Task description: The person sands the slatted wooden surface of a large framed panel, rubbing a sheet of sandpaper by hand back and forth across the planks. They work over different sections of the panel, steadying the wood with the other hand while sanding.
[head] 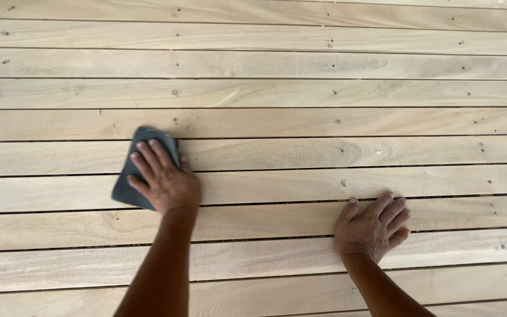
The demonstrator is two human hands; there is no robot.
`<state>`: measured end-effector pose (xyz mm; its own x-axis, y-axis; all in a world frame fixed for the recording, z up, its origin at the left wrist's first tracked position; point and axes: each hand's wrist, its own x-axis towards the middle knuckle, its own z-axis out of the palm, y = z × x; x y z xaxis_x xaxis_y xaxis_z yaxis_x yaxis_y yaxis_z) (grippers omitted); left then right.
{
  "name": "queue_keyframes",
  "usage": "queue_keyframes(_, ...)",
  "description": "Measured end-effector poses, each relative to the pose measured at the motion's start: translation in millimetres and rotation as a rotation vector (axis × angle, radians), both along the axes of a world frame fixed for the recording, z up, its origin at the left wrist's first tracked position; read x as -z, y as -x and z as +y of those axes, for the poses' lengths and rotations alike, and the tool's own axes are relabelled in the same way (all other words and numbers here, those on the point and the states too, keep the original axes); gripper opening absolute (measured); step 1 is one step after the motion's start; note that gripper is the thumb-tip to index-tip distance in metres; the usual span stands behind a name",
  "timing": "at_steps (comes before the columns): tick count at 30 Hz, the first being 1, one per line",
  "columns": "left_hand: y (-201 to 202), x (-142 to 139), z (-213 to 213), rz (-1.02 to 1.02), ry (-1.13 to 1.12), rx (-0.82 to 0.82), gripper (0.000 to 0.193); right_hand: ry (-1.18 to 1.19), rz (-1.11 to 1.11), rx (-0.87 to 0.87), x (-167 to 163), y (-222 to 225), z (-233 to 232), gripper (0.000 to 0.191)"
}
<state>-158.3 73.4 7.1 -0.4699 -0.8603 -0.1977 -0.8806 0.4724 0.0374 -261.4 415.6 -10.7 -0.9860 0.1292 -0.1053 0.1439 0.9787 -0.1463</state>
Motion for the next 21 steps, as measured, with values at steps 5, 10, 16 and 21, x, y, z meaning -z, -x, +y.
queue_keyframes(5,70.3,-15.2,147.0,0.038,-0.06,0.65,0.066,-0.008,0.028,-0.013,-6.1,0.1,-4.1,0.087)
queue_keyframes(10,59.8,-10.1,184.9,0.168,-0.33,1.038,0.061,0.003,0.017,-0.003,-7.4,-1.3,-3.5,0.088)
queue_keyframes(16,-4.7,-0.4,54.5,0.087,0.027,0.494,0.066,0.013,0.056,-0.015,-1.9,-0.3,0.6,0.084)
queue_keyframes(21,44.8,-10.2,136.3,-0.008,-0.01,0.402,0.076,0.035,0.03,0.002,-3.3,0.8,2.1,0.078)
